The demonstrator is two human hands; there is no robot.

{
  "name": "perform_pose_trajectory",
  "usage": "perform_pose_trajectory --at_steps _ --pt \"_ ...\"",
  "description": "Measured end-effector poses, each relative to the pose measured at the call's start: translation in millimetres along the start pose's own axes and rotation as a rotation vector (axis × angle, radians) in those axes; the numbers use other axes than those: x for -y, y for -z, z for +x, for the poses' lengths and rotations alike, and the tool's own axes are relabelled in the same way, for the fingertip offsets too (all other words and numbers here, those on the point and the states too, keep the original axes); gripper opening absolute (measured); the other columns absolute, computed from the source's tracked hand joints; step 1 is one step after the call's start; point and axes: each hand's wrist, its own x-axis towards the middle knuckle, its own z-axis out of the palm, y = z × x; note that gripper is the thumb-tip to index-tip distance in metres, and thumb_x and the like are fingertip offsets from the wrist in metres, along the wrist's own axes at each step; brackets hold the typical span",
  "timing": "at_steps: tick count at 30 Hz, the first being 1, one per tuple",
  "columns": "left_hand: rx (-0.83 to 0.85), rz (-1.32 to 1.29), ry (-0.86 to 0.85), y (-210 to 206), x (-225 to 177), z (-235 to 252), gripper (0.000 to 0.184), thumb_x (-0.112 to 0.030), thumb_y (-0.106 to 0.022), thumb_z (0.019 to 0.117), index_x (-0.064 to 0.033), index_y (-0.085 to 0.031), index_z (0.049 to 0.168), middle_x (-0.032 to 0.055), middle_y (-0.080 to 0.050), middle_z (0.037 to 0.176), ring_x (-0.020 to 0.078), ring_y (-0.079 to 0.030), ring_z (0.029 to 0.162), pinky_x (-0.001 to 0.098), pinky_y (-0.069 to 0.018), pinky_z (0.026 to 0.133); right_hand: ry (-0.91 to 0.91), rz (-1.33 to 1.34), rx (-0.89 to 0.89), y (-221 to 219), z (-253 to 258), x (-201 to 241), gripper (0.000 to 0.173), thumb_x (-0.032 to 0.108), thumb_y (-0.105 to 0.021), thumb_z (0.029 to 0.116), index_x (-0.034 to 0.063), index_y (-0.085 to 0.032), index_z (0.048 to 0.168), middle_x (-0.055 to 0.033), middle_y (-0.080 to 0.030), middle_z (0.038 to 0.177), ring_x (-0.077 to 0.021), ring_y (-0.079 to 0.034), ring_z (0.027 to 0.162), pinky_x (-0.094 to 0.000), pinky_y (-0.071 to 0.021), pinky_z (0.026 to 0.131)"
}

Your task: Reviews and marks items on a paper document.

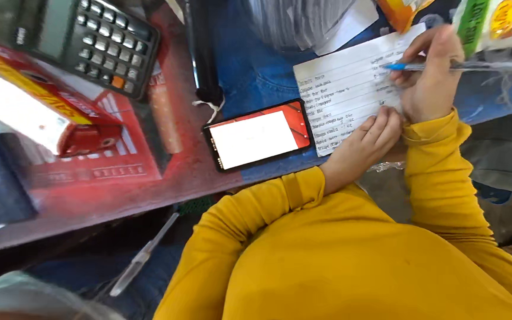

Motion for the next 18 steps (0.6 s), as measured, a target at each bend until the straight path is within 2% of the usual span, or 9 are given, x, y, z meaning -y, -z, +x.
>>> perform_pose_trajectory --at_steps 1,2,3,4,5,7,14,16,18 --pt "-0.007 0.023 0.002 0.1 0.1 -0.2 0.047 0.008 -0.046 0.0981 0.002 -0.05 0.145 0.0163 -0.053 0.149 0.03 -0.051 0.137 0.0353 -0.0398 0.112 -0.039 -0.029 0.011 -3.7 -4.7 10.1 0.033 0.011 -0.023 0.1134 0.0028 -0.051 0.098 0.003 -0.055 0.081 0.0045 -0.059 0.07 -0.0099 -0.0519 0.068" --pt "-0.013 0.036 -0.001 -0.1 0.5 -0.2 0.047 0.008 -0.046 0.0981 0.0017 -0.051 0.144 0.0157 -0.053 0.148 0.0293 -0.052 0.137 0.0348 -0.04 0.112 0.0 -0.039 0.023 -4.4 -5.5 8.8 0.028 0.008 -0.028 0.1123 0.0008 -0.052 0.098 0.0017 -0.055 0.084 0.0043 -0.061 0.075 -0.0102 -0.0532 0.073" --pt "-0.009 0.042 -0.005 0.2 0.9 0.2 0.047 0.008 -0.046 0.0982 0.0017 -0.05 0.145 0.0159 -0.053 0.148 0.0293 -0.052 0.137 0.0344 -0.0399 0.112 0.116 -0.037 0.064 0.9 -1.8 -4.7 0.023 0.007 -0.037 0.1101 0.0017 -0.055 0.095 0.0034 -0.059 0.086 0.0027 -0.063 0.079 -0.0134 -0.055 0.076" --pt "-0.004 0.039 -0.009 0.1 1.1 1.0 0.048 0.008 -0.046 0.0984 0.0021 -0.05 0.146 0.0168 -0.053 0.149 0.0298 -0.051 0.137 0.0343 -0.0394 0.112 0.276 -0.019 0.127 11.2 9.4 -28.4 0.016 0.013 -0.05 0.1065 0.0102 -0.06 0.094 0.0102 -0.064 0.09 0.0018 -0.067 0.082 -0.018 -0.0585 0.077" --pt "-0.016 0.023 -0.007 -0.6 1.2 1.7 0.048 0.009 -0.046 0.0978 0.0028 -0.05 0.145 0.0179 -0.053 0.148 0.0304 -0.052 0.137 0.0343 -0.04 0.112 0.384 -0.01 0.185 18.2 18.7 -44.1 0.01 0.02 -0.058 0.103 0.0159 -0.062 0.094 0.0136 -0.065 0.094 0.0011 -0.067 0.083 -0.0203 -0.0593 0.076" --pt "-0.017 -0.014 0.001 -1.4 1.0 2.8 0.048 0.01 -0.046 0.0974 0.0041 -0.05 0.145 0.0196 -0.053 0.148 0.0311 -0.052 0.137 0.0341 -0.0402 0.112 0.466 0.005 0.24 23.6 26.4 -55.3 0.009 0.025 -0.066 0.0978 0.0198 -0.062 0.092 0.0142 -0.063 0.098 0.0004 -0.066 0.085 -0.0207 -0.059 0.075" --pt "-0.011 -0.071 -0.001 -1.0 0.9 5.0 0.049 0.009 -0.049 0.0961 0.0052 -0.049 0.145 0.0215 -0.051 0.149 0.0321 -0.05 0.139 0.0355 -0.0392 0.112 0.568 -0.048 0.215 24.9 25.8 -58.3 0.022 0.027 -0.055 0.1026 0.0193 -0.06 0.083 0.0127 -0.059 0.097 0.0025 -0.064 0.085 -0.018 -0.0578 0.073" --pt "-0.013 -0.073 0.005 -1.3 0.5 5.6 0.049 0.009 -0.048 0.0965 0.005 -0.049 0.145 0.0209 -0.051 0.15 0.0313 -0.05 0.139 0.0349 -0.039 0.112 0.586 -0.032 0.179 25.0 25.1 -59.1 0.03 0.023 -0.048 0.1056 0.0202 -0.064 0.08 0.0152 -0.062 0.091 0.0032 -0.065 0.078 -0.0183 -0.0581 0.069" --pt "-0.007 -0.092 0.003 -1.5 0.8 5.8 0.049 0.01 -0.048 0.0964 0.0056 -0.049 0.145 0.0214 -0.051 0.15 0.032 -0.05 0.139 0.0352 -0.0387 0.113 0.523 0.073 0.131 21.2 22.7 -57.0 0.044 0.018 -0.038 0.1076 0.0233 -0.063 0.072 0.0173 -0.065 0.075 0.0026 -0.065 0.064 -0.0175 -0.0575 0.058"
